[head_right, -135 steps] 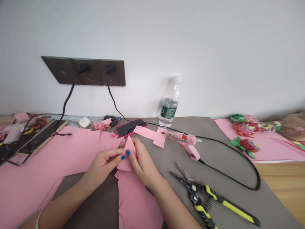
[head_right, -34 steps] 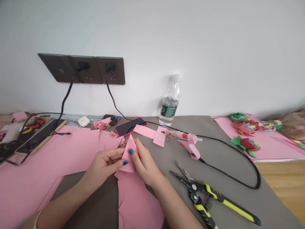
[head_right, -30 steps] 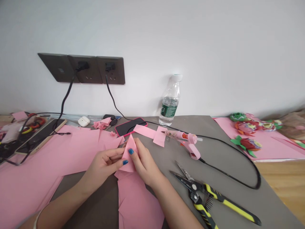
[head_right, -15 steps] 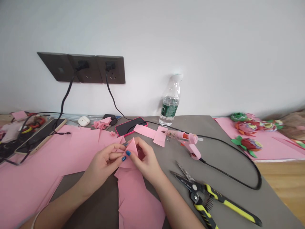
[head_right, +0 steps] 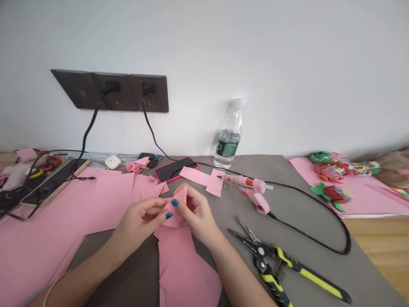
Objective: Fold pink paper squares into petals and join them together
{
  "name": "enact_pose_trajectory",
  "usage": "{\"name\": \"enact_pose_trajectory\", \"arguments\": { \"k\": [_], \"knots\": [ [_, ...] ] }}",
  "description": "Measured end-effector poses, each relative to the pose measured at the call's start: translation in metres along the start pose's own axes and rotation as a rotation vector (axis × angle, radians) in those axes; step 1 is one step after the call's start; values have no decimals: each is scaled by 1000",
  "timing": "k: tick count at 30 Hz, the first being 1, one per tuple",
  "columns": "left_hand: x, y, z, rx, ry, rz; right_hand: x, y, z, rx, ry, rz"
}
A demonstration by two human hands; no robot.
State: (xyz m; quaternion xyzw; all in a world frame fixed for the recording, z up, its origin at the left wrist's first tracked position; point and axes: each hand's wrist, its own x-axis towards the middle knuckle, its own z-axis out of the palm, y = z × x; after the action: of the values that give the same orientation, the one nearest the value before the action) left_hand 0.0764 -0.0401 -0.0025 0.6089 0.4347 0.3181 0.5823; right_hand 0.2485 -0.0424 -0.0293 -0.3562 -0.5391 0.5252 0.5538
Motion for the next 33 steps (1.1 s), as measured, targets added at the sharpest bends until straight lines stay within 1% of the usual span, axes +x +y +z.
{"name": "enact_pose_trajectory", "arguments": {
  "k": [3,7,9,12,14,17,22,26,27,29,33],
  "knots": [
    [-1,0,0,59,-10,66,0,-2,3,-8,-14,-8],
    [-3,0,-1,209,33,160,-2,-1,6,-1,-1,-14],
    [-3,1,0,243,27,186,-2,2,4,14,36,-18],
    [-4,0,1,279,4,198,-2,10,0,13,137,-37],
    [-5,-1,2,318,12,214,-1,14,-3,7,195,-27],
    [-5,-2,1,414,74,293,-1,16,-5,35,199,4],
    [-5,1,-3,590,193,492,-2,11,-3,111,162,8],
    [-4,2,-7,611,268,625,0,7,0,217,171,11],
    [-3,3,-8,596,282,631,1,6,0,235,180,12],
    [-3,4,-10,551,298,587,3,6,-1,248,196,13],
    [-1,6,-13,389,299,403,4,6,-2,243,212,24]
  ]
}}
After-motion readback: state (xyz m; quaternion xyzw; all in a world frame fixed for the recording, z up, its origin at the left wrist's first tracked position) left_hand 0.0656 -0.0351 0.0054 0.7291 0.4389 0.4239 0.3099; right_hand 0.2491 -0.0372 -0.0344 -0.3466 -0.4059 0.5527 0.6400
